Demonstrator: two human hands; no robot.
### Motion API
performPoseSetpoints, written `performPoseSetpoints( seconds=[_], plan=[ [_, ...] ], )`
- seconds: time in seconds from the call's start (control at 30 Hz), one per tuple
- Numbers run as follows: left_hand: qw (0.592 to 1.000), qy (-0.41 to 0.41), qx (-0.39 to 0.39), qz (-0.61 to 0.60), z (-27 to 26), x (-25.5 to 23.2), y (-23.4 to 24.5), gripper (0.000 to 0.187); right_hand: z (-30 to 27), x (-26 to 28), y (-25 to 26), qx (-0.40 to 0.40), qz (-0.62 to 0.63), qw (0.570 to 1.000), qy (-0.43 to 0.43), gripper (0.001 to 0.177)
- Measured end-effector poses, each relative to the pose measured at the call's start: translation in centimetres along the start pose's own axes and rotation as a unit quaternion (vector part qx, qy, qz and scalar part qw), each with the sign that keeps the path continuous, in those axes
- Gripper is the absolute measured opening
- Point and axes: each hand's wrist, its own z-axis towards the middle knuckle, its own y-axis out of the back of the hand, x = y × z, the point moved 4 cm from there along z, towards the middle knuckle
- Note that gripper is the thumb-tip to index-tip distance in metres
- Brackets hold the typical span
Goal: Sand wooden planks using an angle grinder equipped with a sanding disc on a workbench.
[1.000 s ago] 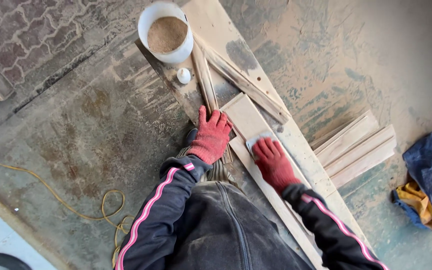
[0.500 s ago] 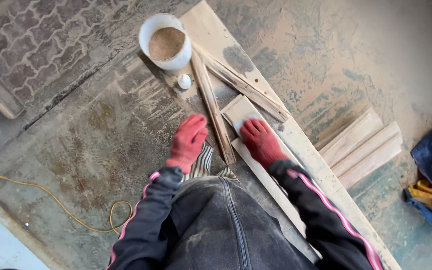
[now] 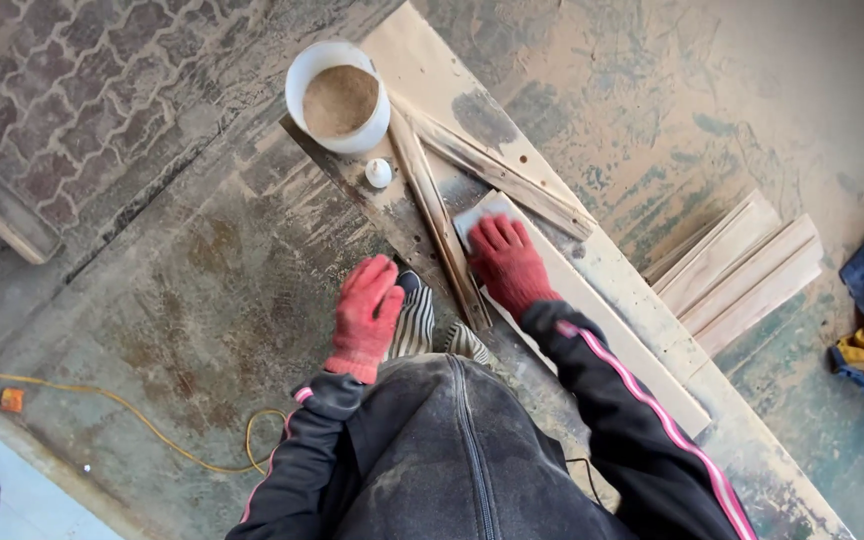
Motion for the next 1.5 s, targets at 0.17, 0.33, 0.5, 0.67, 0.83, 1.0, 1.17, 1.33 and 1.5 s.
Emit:
performPoseSetpoints(
  seconds=[0.17,0.33,0.5,0.67,0.83,1.0,1.17,1.33,1.5],
  plan=[
    [0.996,-0.089,0.002,0.033,1.4,0.5,0.1,0.034,-7.9,0.2,2.8,0.080,0.012,0.995,-0.056,0.040],
    [0.998,-0.059,0.034,-0.007,2.7,2.2,0.5,0.033,-3.7,1.1,0.8,0.038,0.014,0.997,-0.066,0.030],
    [0.994,-0.070,0.089,-0.009,4.6,0.0,-1.8,0.034,1.9,1.5,-2.6,-0.009,0.009,0.994,-0.108,0.035],
    [0.989,-0.044,0.133,-0.048,5.1,-1.1,-4.0,0.031,-2.8,0.7,-3.9,0.004,-0.058,0.980,-0.191,0.025],
    [0.985,0.035,0.124,-0.116,5.7,-1.1,-4.5,0.029,-17.1,0.9,-1.2,0.002,-0.042,0.964,-0.263,0.019],
    [0.982,0.087,0.112,-0.125,8.2,0.1,-6.2,0.024,-30.0,0.8,1.2,0.011,-0.095,0.904,-0.418,0.013],
    [0.899,0.007,0.319,0.299,12.7,6.0,-14.7,0.025,-27.6,1.4,-0.4,-0.003,-0.101,0.826,-0.554,0.025],
    [0.771,-0.005,0.436,0.465,17.0,1.0,-16.4,0.007,-7.8,3.3,-3.6,-0.113,-0.017,0.924,-0.365,0.026],
    [0.679,-0.025,0.547,0.489,18.4,1.6,-17.0,0.006,-6.9,4.5,-3.8,-0.093,-0.109,0.921,-0.363,0.029]
  ],
)
